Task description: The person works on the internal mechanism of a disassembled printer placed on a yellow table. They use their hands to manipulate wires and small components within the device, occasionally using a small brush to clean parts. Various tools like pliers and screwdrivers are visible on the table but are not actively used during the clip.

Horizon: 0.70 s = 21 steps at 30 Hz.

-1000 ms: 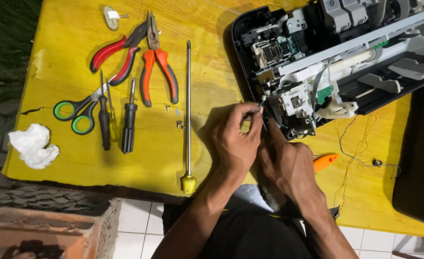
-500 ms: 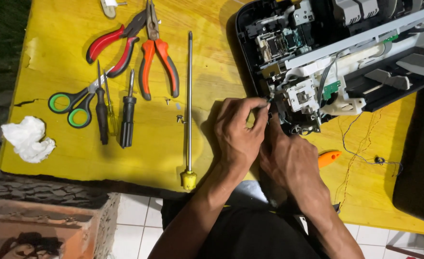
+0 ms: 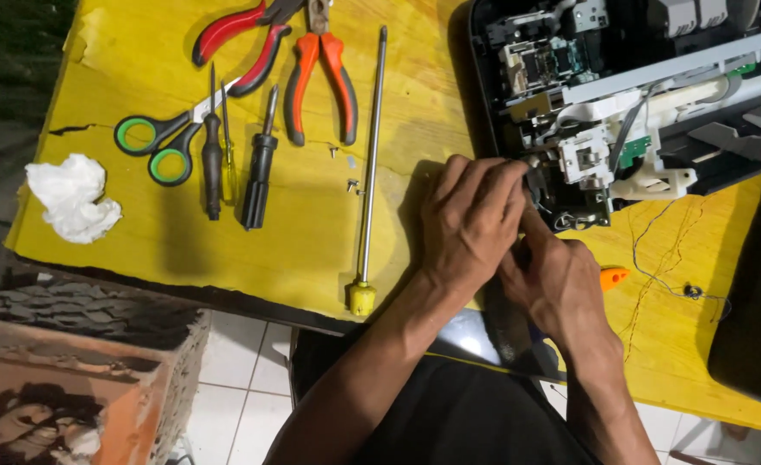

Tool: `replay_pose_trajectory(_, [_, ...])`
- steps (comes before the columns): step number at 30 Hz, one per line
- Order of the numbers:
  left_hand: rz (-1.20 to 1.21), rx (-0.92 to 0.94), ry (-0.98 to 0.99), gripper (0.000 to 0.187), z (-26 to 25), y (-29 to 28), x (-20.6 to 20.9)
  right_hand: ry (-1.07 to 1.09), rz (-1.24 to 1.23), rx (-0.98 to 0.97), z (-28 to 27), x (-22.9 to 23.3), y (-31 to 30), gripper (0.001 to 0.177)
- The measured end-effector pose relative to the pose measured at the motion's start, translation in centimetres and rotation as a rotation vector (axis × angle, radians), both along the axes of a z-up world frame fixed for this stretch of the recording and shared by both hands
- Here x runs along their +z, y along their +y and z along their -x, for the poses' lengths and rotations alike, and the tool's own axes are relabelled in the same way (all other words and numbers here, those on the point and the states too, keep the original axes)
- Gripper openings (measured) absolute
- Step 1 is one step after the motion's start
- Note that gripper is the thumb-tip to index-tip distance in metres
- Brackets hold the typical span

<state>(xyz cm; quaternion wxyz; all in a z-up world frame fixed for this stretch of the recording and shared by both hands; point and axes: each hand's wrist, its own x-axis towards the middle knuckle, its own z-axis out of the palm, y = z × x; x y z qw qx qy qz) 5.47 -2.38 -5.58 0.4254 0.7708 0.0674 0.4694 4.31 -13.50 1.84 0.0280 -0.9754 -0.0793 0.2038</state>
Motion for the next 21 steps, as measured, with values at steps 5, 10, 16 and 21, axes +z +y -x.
replay_pose_trajectory(5, [-0.016, -0.022, 0.025, 0.014, 0.6, 0.8, 0.8, -0.05, -0.052, 0.047, 0.9, 1.1, 0.9, 0.038])
replay_pose_trajectory(10, [-0.071, 0.016, 0.056, 0.014, 0.4, 0.8, 1.0, -0.048, -0.108, 0.061, 0.5, 0.1, -0.1, 0.037])
replay_pose_trajectory(16, [-0.071, 0.008, 0.101, 0.015, -0.1, 0.3, 0.3, -0.058, -0.115, 0.039, 0.3, 0.4, 0.2, 0.031])
replay_pose_trajectory(21, [-0.01, -0.046, 0.073, 0.011, -0.2, 0.1, 1.3, -0.037, -0.106, 0.011, -0.5, -3.1, -3.2, 0.029])
